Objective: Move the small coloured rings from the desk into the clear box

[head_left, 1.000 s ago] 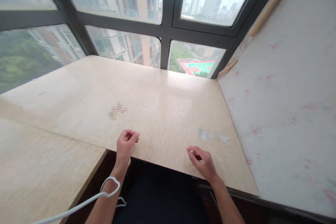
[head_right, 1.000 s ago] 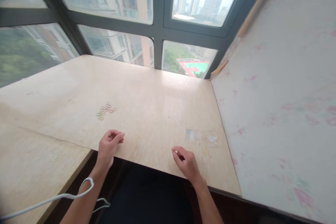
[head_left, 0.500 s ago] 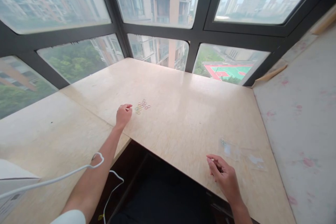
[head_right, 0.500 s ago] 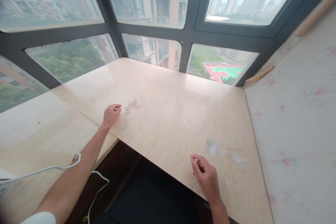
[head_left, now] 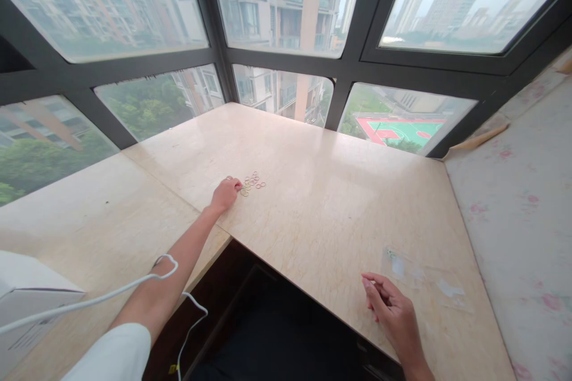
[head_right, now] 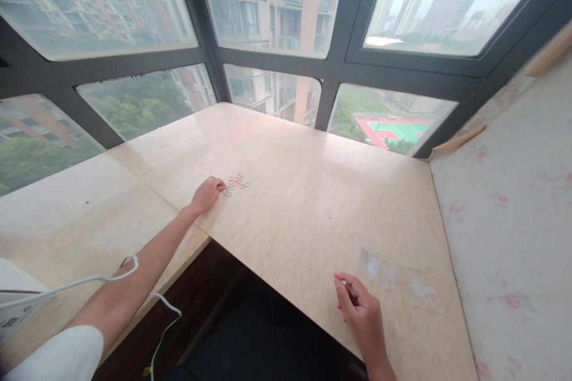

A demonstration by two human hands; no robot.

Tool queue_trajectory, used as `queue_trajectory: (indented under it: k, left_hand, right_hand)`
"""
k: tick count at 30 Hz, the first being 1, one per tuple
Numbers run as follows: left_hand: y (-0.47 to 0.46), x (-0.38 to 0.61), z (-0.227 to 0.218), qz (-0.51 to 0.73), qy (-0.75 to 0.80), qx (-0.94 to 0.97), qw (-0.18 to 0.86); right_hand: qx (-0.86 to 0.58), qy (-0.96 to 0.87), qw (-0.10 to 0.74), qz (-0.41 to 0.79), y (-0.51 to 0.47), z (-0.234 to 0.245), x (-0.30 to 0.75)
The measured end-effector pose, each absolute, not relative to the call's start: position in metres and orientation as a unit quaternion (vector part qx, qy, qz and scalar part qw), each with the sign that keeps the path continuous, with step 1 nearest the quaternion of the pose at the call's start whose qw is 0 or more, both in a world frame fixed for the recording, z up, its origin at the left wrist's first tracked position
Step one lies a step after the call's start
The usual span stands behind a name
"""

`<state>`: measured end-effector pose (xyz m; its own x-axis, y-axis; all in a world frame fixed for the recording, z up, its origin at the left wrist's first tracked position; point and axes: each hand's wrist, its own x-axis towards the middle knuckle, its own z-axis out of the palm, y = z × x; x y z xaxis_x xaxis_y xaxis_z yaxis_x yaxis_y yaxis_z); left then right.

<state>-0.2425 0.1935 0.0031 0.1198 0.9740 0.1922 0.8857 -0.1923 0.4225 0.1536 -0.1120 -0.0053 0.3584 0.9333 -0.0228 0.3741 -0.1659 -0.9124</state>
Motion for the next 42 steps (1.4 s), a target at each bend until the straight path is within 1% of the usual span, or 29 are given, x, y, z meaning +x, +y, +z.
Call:
queue_trajectory:
  k: [13,23,29,33,36,42]
  left_hand:
    - [0.191,-0.246,0.005,0.224,0.642,0.724,0.113]
    - [0.194,-0.243,0.004,0.215,0.643,0.725,0.122]
    - [0.192,-0.239,0.005,0.247,0.653,0.701,0.146]
    - [0.191,-0.237,0.010,0.295,0.661,0.665,0.183]
    - [0.186,-0.235,0.015,0.337,0.659,0.631,0.233]
    - [0.160,-0.203,0.027,0.397,0.583,0.578,0.409]
  right_hand:
    - [-0.691,-0.443,0.465,0.332,-0.112,-0.004,0.152]
    - [-0.691,-0.440,0.465,0.336,-0.112,-0.007,0.154]
    - [-0.691,-0.439,0.464,0.339,-0.111,-0.007,0.154]
    - [-0.690,-0.441,0.465,0.335,-0.112,-0.006,0.154]
    - [-0.690,-0.444,0.466,0.332,-0.112,-0.007,0.154]
    - [-0.690,-0.455,0.462,0.320,-0.111,-0.005,0.152]
